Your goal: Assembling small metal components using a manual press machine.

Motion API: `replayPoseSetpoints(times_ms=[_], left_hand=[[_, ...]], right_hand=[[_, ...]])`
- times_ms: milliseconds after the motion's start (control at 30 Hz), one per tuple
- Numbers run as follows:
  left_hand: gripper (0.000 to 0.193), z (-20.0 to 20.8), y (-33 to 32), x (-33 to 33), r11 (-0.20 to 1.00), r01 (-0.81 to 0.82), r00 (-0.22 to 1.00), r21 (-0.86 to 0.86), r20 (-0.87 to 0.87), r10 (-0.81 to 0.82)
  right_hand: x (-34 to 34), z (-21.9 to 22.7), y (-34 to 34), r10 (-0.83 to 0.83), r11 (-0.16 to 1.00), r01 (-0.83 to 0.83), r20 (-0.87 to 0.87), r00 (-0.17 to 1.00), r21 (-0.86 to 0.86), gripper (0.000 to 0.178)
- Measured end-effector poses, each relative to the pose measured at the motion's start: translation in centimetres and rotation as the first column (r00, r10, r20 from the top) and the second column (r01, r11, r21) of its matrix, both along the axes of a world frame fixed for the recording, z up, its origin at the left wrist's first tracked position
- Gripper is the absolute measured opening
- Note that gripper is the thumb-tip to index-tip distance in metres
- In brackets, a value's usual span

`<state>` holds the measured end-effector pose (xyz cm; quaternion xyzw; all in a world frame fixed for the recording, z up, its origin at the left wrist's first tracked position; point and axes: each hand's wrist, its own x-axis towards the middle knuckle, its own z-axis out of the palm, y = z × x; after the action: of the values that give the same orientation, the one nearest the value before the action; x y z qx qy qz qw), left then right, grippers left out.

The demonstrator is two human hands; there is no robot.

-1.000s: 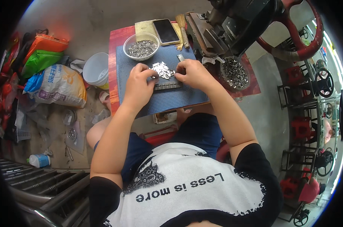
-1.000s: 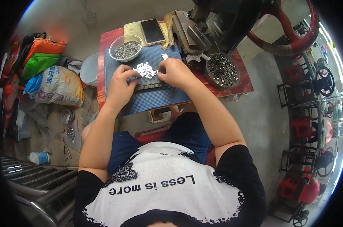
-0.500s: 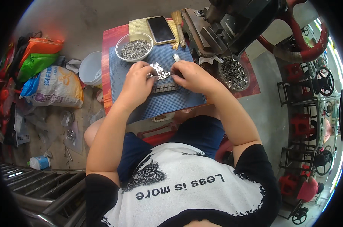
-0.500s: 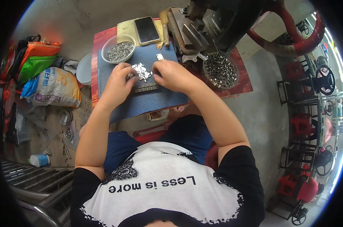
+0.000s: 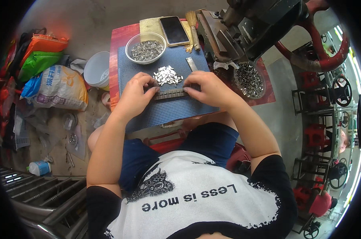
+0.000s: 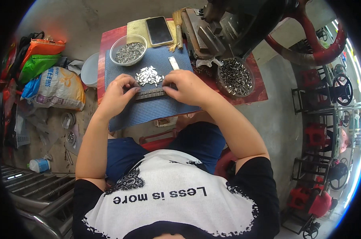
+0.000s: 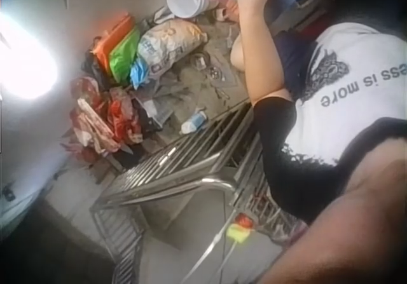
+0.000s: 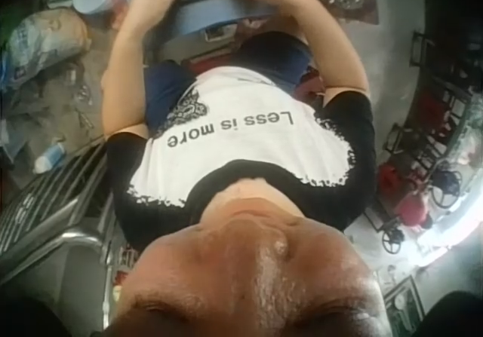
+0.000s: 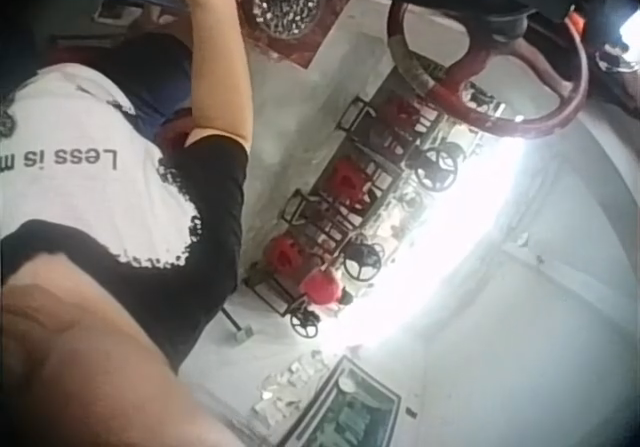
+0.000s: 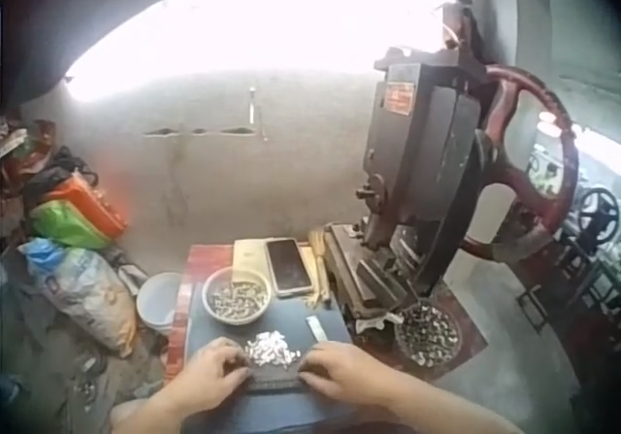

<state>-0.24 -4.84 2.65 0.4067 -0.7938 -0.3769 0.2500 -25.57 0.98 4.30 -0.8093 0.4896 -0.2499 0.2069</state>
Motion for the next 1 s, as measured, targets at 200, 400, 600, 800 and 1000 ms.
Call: replayPoseSetpoints(times_ms=[200,400,600,800,1000], left_hand=[[0.015,0.9,0.4,-0.1,0.999,0.000,1.000,0.050,-0.008,0.001],[0.017,0.1,0.9,0.6,0.998,0.035,0.998,-0.043,0.058,-0.033],[0.016,1.1,0.9,0.6,0.993,-0.031,0.996,0.111,0.091,0.021],[0.017,0.4,0.5,-1.2,0.999,-0.042,0.997,0.006,-0.061,0.042],[0.011,-0.4,-0.4,-3.6,0.940,0.040,0.991,-0.339,0.134,0.006]], right_hand=[[1.6,-0.8,-2.3,-0.054,0.999,0.054,-0.069,0.996,0.004,0.016],[0.7,-0.3,-2.2,-0.002,1.000,0.000,-0.113,0.994,-0.014,0.015],[-0.3,0.8,-0.5,0.129,0.991,-0.128,-0.016,0.992,0.048,0.015],[0.0,0.0,0.3,0.055,0.998,-0.055,-0.053,0.997,0.008,0.013],[0.1,-0.4,0.6,0.024,0.998,-0.026,-0.026,0.999,-0.062,0.010]])
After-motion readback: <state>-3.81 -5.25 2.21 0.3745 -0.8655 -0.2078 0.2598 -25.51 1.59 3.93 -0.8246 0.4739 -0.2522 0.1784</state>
